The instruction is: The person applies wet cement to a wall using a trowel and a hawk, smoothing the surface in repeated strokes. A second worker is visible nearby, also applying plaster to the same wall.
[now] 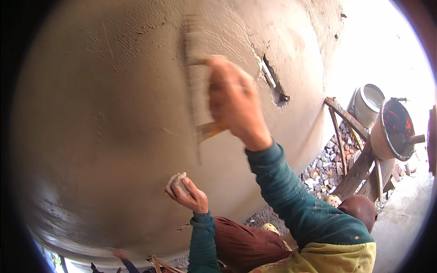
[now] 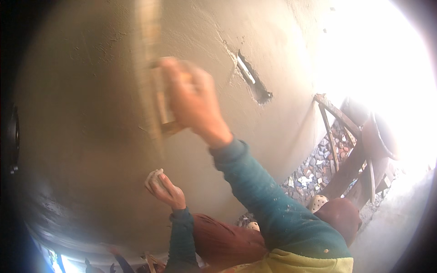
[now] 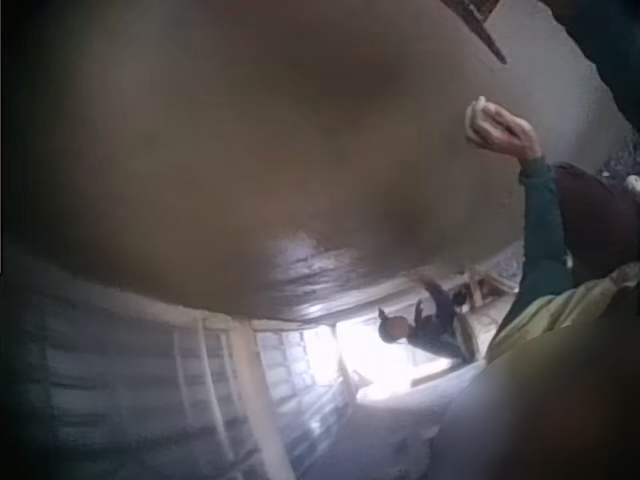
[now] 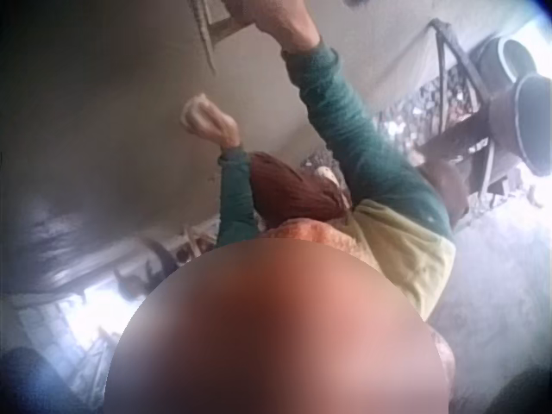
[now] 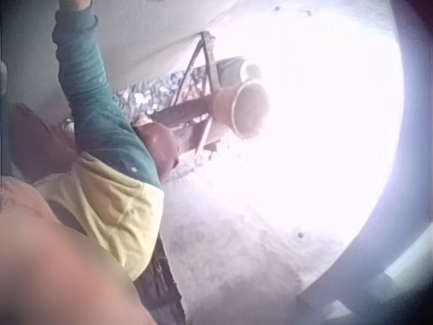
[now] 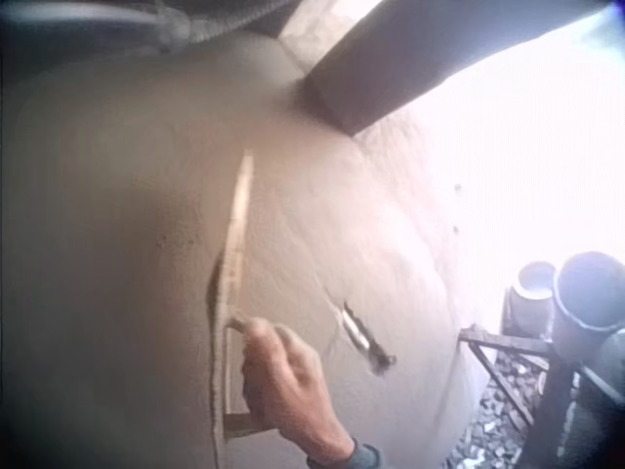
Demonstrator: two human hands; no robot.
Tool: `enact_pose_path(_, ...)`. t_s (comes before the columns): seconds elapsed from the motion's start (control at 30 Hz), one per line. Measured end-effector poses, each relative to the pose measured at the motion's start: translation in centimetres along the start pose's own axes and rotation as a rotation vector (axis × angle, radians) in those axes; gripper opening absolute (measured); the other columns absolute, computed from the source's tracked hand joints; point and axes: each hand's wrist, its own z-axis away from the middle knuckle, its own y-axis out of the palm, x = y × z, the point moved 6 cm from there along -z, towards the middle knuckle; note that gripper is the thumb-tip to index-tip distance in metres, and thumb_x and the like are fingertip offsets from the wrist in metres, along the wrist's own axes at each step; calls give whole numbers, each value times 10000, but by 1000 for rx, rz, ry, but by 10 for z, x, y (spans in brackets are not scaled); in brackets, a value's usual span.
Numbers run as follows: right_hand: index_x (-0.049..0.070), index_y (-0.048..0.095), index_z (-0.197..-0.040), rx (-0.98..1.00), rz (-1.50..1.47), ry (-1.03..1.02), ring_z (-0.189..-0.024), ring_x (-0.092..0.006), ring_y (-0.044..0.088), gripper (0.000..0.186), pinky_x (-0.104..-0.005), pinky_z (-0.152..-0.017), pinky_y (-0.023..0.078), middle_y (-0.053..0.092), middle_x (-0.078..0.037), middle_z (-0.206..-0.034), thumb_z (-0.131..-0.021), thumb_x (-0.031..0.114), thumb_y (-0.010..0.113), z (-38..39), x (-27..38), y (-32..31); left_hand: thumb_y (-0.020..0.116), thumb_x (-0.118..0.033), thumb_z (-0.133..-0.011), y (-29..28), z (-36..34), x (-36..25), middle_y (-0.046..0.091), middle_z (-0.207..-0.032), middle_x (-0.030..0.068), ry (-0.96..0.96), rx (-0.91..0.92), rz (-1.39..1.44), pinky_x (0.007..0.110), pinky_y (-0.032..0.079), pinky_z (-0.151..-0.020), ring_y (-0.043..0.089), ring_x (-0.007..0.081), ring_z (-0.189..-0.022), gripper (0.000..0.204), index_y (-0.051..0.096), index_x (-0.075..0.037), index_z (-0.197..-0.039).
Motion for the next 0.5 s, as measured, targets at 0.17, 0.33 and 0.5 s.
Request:
enact_pose_path(0.17, 167, 475, -841, -531, -275, 127, -482, -62, 362, 415, -263, -420, 334, 344, 75, -611, -1034, 528, 550, 27, -32, -103, 518, -248, -1043, 3, 4, -2, 659, -1026, 136, 18, 56, -34, 455, 419, -944, 549, 297, -1060, 308, 675, 11, -991)
enact_pose_path(0.33, 161, 475, -882, -554, -246, 109, -510, -40, 392, 395, -224, -453, 353, 377, 76, -655, -1024, 511, 592, 4, -50, -117, 536, -225, -1032, 6, 2, -4, 668, -984, 125, 5, 39, 5, 455, 377, -947, 551, 286, -1016, 267, 673, -16, -937)
enact_pose_path(0.5, 17, 607, -1010, -430, 349, -147, -532, -146, 480, 356, -307, -473, 400, 490, -29, -664, -1019, 372, 636, -52, -11, -53, 532, -239, -1031, 3, -1, -5, 670, -968, 132, -4, 31, 34, 458, 378, -952, 555, 293, -1017, 290, 675, -9, -927)
